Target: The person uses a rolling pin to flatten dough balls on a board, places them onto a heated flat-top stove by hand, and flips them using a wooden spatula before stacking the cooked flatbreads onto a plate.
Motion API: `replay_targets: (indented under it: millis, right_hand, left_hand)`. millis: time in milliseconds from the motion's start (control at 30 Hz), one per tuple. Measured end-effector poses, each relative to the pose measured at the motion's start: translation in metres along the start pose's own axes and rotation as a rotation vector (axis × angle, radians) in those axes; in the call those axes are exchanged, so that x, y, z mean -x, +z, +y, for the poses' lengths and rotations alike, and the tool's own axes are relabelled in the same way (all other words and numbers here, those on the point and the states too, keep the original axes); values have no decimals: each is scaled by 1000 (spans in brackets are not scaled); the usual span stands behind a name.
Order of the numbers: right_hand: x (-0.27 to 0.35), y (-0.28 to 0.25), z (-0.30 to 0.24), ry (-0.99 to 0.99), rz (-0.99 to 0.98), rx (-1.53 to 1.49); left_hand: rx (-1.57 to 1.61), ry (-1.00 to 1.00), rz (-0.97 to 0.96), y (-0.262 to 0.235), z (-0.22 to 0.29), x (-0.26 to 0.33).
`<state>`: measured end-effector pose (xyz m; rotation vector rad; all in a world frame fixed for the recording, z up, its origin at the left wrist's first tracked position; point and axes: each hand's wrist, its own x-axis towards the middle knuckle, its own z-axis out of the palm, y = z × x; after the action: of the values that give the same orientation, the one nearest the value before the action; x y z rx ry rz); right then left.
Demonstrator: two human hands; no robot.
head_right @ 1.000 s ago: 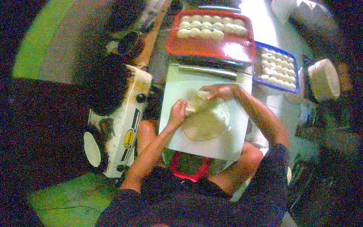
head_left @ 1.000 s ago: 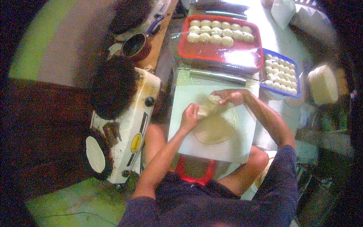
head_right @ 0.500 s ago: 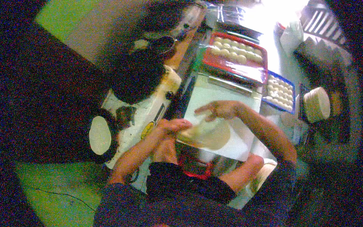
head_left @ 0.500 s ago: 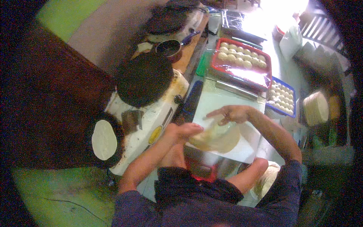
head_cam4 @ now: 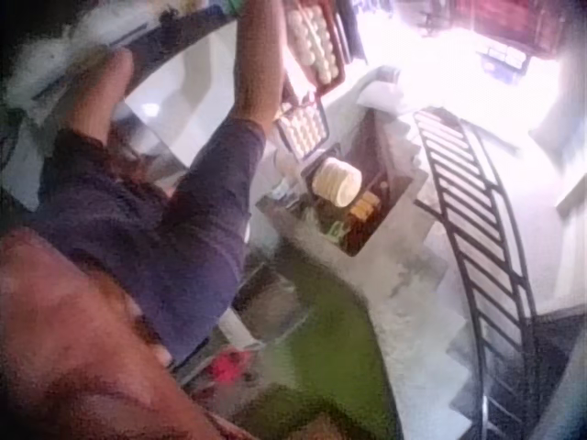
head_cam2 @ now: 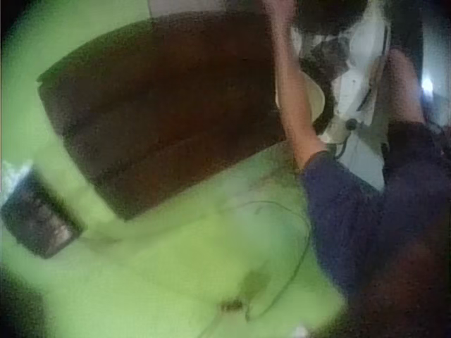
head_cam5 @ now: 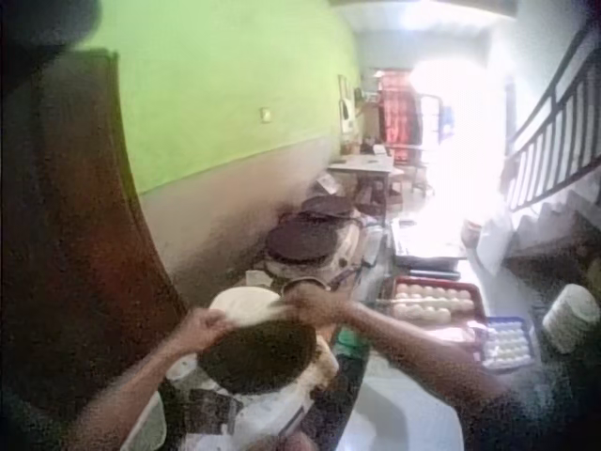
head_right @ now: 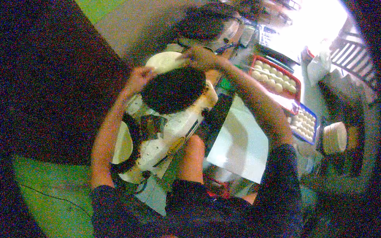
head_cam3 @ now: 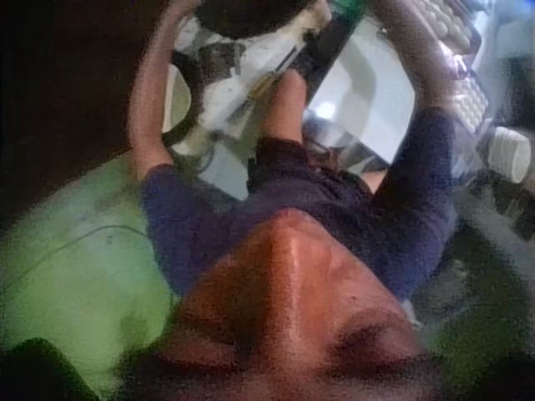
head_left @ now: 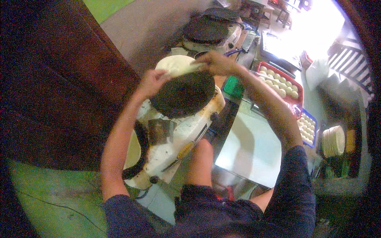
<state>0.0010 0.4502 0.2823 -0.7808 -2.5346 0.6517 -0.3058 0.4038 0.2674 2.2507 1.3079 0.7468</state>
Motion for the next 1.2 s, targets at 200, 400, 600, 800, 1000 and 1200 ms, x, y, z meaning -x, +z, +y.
replay_targets:
  millis: [200, 400, 600, 800, 1000, 1200]
  right_hand:
    - [24, 128, 52, 85, -279, 197]
    - [-36, 180, 55, 227, 103, 355]
    - [21, 132, 37, 317, 17, 460]
    - [272, 41, 30, 935, 570, 80]
    - [403, -26, 69, 912, 833, 46]
    - [512, -49, 130, 1059, 905, -305]
  left_hand:
    - [-342, 137, -264, 74, -75, 77]
    - [-341, -153, 35, 123, -83, 7]
    - [-432, -195, 305, 134, -62, 6]
    - [345, -78, 156, 297, 128, -12]
    - [348, -521, 66, 379, 76, -54]
    - [348, -688, -179, 385, 128, 6]
